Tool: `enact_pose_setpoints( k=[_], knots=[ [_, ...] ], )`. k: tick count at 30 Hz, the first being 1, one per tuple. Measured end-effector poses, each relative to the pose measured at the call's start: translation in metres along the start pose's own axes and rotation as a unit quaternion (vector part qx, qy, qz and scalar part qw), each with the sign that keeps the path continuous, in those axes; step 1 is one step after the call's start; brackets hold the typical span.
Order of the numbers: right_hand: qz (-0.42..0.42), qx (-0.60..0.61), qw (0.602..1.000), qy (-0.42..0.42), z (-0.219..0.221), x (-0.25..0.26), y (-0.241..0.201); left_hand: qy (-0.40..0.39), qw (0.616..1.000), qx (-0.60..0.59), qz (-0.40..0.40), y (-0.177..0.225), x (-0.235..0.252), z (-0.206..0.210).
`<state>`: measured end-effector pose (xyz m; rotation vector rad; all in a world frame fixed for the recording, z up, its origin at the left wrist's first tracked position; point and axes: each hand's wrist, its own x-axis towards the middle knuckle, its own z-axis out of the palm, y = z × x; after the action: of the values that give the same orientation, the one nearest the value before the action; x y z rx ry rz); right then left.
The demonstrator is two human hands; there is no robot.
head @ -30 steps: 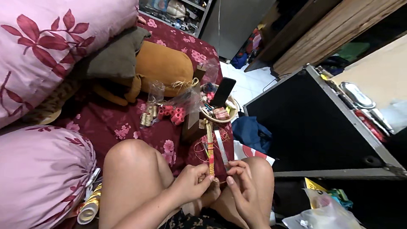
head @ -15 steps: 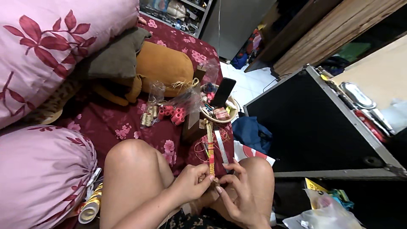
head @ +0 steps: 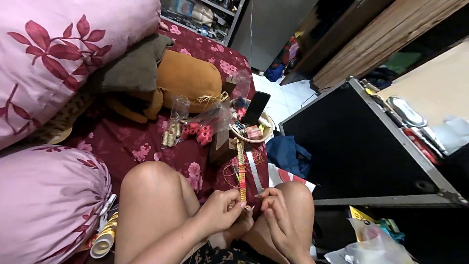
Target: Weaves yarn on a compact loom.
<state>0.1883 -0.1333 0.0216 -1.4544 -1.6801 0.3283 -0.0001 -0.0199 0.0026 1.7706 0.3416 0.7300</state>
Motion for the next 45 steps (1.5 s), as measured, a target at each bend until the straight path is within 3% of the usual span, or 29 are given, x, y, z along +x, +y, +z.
enact_pose_setpoints(
  k=[7, 13, 18, 21, 25, 26, 28, 29, 30, 31, 34, 35, 36, 37, 38, 39, 41, 45],
  knots=[
    [-0.026, -0.071, 0.997, 0.010, 0.002, -0.005, 0.008, 0.001, 1.000, 0.002, 0.002, 0.000, 0.000, 0.000],
    [0.056, 0.096, 0.994, 0.015, 0.005, -0.001, 0.004, -0.003, 1.000, -0.007, -0.003, -0.001, 0.000, -0.001],
    [0.133, 0.374, 0.917, -0.044, 0.011, -0.001, -0.002, -0.007, 1.000, -0.004, 0.004, -0.002, 0.001, 0.001],
    [0.128, 0.482, 0.867, -0.011, 0.002, 0.007, -0.011, -0.003, 1.000, 0.005, 0.004, -0.003, 0.000, 0.000],
    [0.095, 0.532, 0.836, 0.097, -0.079, 0.023, -0.042, -0.008, 0.999, 0.022, -0.030, -0.001, 0.000, -0.002],
    [0.072, 0.523, 0.843, 0.101, -0.106, 0.026, -0.055, -0.010, 0.999, 0.025, -0.037, 0.000, 0.000, -0.002],
    [0.063, 0.415, 0.901, 0.111, -0.134, 0.035, -0.096, -0.019, 0.998, 0.029, -0.053, 0.001, 0.002, -0.002],
    [0.121, 0.341, 0.922, 0.139, -0.133, 0.045, -0.121, -0.021, 0.998, 0.030, -0.058, 0.001, 0.002, -0.002],
    [0.164, 0.292, 0.937, 0.104, -0.142, 0.049, -0.130, -0.023, 0.997, 0.031, -0.062, 0.002, 0.002, -0.002],
    [0.195, 0.282, 0.933, 0.110, -0.148, 0.055, -0.137, -0.023, 0.997, 0.035, -0.064, 0.002, 0.002, -0.002],
    [0.261, 0.213, 0.905, 0.261, -0.147, 0.060, -0.152, -0.018, 0.997, 0.054, -0.054, 0.003, 0.002, 0.000],
    [0.287, 0.168, 0.882, 0.333, -0.140, 0.059, -0.151, -0.013, 0.997, 0.058, -0.048, 0.003, 0.002, 0.001],
    [0.302, 0.105, 0.827, 0.463, -0.122, 0.067, -0.145, -0.007, 0.997, 0.062, -0.042, 0.002, 0.002, 0.003],
    [0.260, 0.056, 0.844, 0.467, -0.120, 0.048, -0.116, -0.003, 0.997, 0.067, -0.040, 0.002, 0.002, 0.004],
    [0.168, 0.005, 0.939, 0.300, -0.139, 0.004, -0.070, 0.001, 0.997, 0.072, -0.037, 0.001, 0.001, 0.005],
    [0.090, -0.028, 0.966, 0.241, -0.135, -0.021, -0.028, 0.006, 0.996, 0.080, -0.031, -0.001, 0.001, 0.006],
    [0.033, -0.075, 0.982, 0.170, -0.082, -0.029, 0.004, 0.017, 0.996, 0.088, -0.020, -0.003, 0.001, 0.007],
    [-0.011, -0.121, 0.990, 0.069, -0.004, -0.020, -0.001, 0.028, 0.996, 0.088, -0.005, -0.007, 0.000, 0.007]
  ],
)
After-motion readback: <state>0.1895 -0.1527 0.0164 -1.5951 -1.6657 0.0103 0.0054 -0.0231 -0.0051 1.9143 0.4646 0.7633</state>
